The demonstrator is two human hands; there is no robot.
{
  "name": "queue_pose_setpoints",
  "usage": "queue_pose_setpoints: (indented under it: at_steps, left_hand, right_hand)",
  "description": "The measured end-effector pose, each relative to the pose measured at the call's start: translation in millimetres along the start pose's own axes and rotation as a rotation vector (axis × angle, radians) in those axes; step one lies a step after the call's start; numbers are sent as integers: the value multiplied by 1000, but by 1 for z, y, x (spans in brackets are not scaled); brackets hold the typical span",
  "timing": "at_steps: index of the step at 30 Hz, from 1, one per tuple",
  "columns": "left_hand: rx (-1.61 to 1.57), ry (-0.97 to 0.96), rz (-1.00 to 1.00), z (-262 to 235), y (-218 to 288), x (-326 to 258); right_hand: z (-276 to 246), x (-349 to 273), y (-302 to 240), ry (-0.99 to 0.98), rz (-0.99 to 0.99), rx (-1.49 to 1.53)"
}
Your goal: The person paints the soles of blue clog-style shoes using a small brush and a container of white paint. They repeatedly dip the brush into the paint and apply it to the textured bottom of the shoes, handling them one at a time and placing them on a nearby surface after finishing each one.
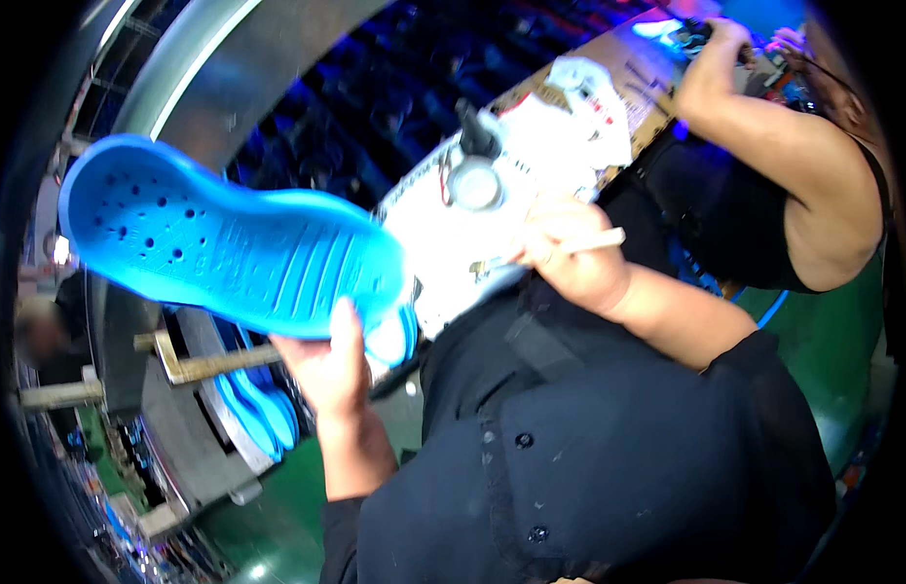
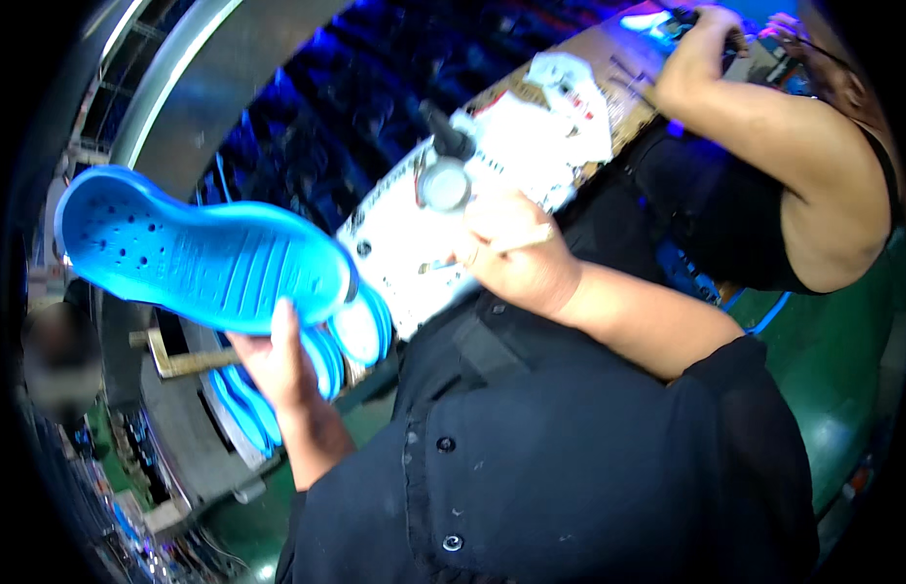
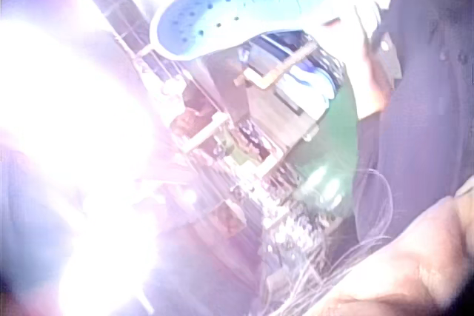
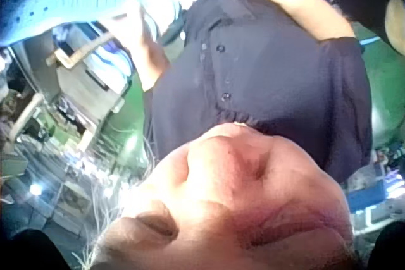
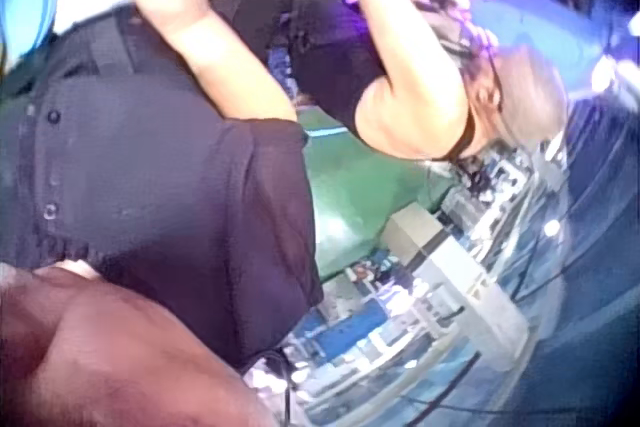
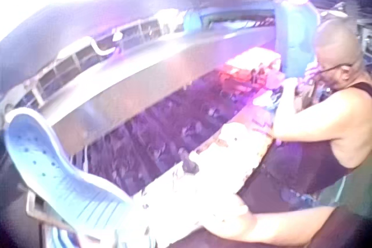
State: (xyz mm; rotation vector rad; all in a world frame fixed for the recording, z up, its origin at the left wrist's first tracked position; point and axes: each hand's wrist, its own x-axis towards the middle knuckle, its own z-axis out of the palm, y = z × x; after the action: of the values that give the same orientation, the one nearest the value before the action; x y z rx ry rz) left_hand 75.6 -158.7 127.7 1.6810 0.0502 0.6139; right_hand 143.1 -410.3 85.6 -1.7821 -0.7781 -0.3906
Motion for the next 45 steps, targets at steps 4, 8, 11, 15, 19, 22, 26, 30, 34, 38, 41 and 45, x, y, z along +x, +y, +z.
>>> queue_pose_setpoints:
  at_steps: [4,8,11,15,19,22,26,30,34,38,41,45]
  left_hand:
    - [-343,-466,-457,5,56,27]
    - [-404,-920,-577,71,76,61]
    - [-498,-936,-463,169,95,130]
    - [-925,-491,-591,288,129,217]
    - [-853,-779,-449,300,130,181]
    - [-677,-873,-492,251,77,140]
    - [-236,-636,-579,141,-19,85]
    - [505,-372,-354,3,-82,27]
    - [1207,-283,-271,-94,-129,-31]
    - [1121,-396,-668,-94,-134,-52]
    - [1282,-347,-411,-118,-173,-62]
    - [58,8,-1042,-135,-179,-63]
  right_hand:
    - [-20,-1,8,109,15,-23]
    - [-45,-9,12,104,144,73]
    - [-53,-17,23,214,132,-6]
    - [-64,-19,28,181,208,0]
    - [-72,-32,40,273,220,-20]
    - [-77,-33,43,281,261,9]
    - [-64,-34,49,258,355,172]
    - [-45,-33,56,225,469,316]
    - [-24,-23,52,159,561,415]
    - [-5,-21,47,52,565,428]
    - [-2,-24,42,48,598,424]
    - [2,-29,34,117,685,419]
